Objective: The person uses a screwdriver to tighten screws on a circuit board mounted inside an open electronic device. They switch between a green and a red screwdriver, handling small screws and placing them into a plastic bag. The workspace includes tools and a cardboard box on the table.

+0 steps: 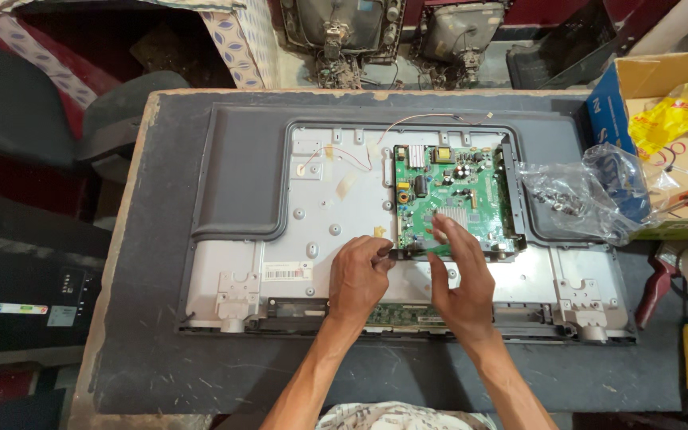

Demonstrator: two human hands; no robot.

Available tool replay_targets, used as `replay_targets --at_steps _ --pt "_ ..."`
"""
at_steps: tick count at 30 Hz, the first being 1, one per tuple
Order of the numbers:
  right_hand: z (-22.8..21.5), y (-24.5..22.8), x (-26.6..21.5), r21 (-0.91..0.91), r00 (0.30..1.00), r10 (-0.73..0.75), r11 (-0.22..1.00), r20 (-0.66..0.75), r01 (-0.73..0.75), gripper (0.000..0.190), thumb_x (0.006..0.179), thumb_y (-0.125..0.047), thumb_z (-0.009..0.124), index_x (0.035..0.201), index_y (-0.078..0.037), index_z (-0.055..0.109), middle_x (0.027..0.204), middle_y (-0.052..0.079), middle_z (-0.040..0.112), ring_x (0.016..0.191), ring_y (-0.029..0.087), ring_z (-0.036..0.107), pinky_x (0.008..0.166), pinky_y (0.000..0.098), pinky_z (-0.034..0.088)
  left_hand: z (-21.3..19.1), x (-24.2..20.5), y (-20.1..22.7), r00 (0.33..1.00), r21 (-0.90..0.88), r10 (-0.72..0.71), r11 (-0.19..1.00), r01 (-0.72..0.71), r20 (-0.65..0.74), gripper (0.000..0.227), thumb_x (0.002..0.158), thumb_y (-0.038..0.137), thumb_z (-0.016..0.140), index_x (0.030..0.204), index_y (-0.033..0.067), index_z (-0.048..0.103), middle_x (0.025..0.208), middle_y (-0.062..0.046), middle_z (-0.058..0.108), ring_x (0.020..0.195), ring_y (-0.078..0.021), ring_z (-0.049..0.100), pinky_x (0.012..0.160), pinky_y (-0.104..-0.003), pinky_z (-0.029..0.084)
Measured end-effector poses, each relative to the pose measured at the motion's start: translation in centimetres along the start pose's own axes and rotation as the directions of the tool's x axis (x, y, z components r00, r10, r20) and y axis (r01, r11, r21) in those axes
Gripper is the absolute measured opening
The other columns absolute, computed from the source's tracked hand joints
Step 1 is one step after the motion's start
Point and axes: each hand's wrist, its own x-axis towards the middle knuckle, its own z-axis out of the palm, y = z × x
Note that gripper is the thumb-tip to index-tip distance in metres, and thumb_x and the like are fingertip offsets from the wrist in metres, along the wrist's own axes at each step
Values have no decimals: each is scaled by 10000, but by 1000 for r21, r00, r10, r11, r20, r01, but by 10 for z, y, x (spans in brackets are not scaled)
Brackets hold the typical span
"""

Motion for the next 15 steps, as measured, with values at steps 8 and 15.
replay_targets --at_steps 8,15 --pt "0 0 1 -25 997 71 997 -6 -71 564 924 90 706 1444 -48 540 1213 169 698 1076 258 718 797 319 628 -1 -1 1 1000 27 7 1000 -7 -6 263 702 -45 782 953 23 740 819 -117 712 785 -295 695 711 -407 526" --pt "4 5 1 47 991 133 990 -9 -133 553 911 53 758 1419 -51 565 1075 113 719 931 185 744 779 293 642 0 -1 1 1000 43 -24 999 23 9 247 708 -31 792 944 25 742 808 -115 709 768 -299 685 703 -415 517"
